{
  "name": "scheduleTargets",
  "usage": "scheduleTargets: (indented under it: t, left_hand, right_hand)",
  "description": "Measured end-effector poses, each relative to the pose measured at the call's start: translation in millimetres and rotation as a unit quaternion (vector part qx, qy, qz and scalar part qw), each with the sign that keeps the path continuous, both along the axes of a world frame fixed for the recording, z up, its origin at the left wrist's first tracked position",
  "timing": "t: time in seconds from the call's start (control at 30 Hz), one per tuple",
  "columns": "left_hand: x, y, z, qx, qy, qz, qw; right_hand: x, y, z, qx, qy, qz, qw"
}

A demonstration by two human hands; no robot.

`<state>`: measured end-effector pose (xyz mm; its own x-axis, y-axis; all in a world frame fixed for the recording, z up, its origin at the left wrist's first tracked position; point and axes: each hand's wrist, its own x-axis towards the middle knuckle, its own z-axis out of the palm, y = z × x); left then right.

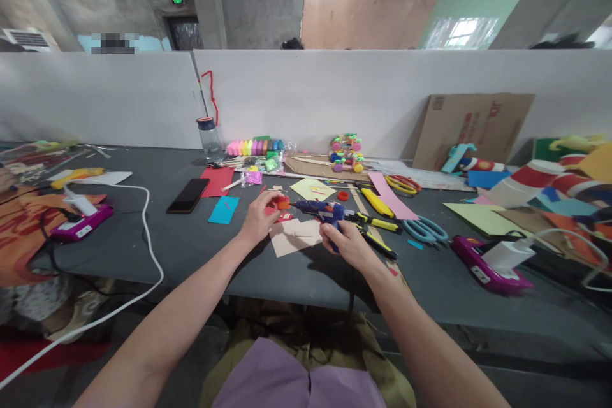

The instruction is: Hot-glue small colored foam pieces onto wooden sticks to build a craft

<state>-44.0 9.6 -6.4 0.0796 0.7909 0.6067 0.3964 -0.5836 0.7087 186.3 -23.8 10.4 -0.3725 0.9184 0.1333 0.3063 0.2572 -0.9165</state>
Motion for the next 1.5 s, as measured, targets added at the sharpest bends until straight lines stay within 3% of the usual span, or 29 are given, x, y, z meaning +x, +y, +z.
scheduleTargets:
  t: [0.77,0.9,1.03,1.13,1.27,1.37,1.5]
  left_hand:
    - [1,1,-4.1,0.006,0.018,0.008,1.000]
    - [-5,5,0.2,0.031,-0.013,0.064,0.997]
    - [-25,1,18.2,0.072,-0.093,0.150,0.982]
    - [-51,-12,37.1,0.099,-0.144,0.192,0.966]
    - [-85,-35,59.1,0.123,-0.193,0.236,0.945]
    - [-96,-48,67.2,0.134,-0.210,0.250,0.936]
    - [-88,-52,64.0,0.121,-0.198,0.231,0.945]
  right_hand:
    - [-1,1,-2.0,0.013,0.054,-0.019,0.998]
    - [-5,3,-2.8,-0.003,0.054,-0.032,0.998]
    - [-16,10,1.4,0.038,-0.053,-0.042,0.997]
    - [-38,13,12.2,0.147,-0.177,-0.001,0.973]
    - [-95,17,21.1,0.289,-0.348,0.033,0.891]
    - [-147,21,14.8,0.296,-0.434,0.032,0.850]
    - [-201,26,-2.3,0.278,-0.446,0.019,0.850]
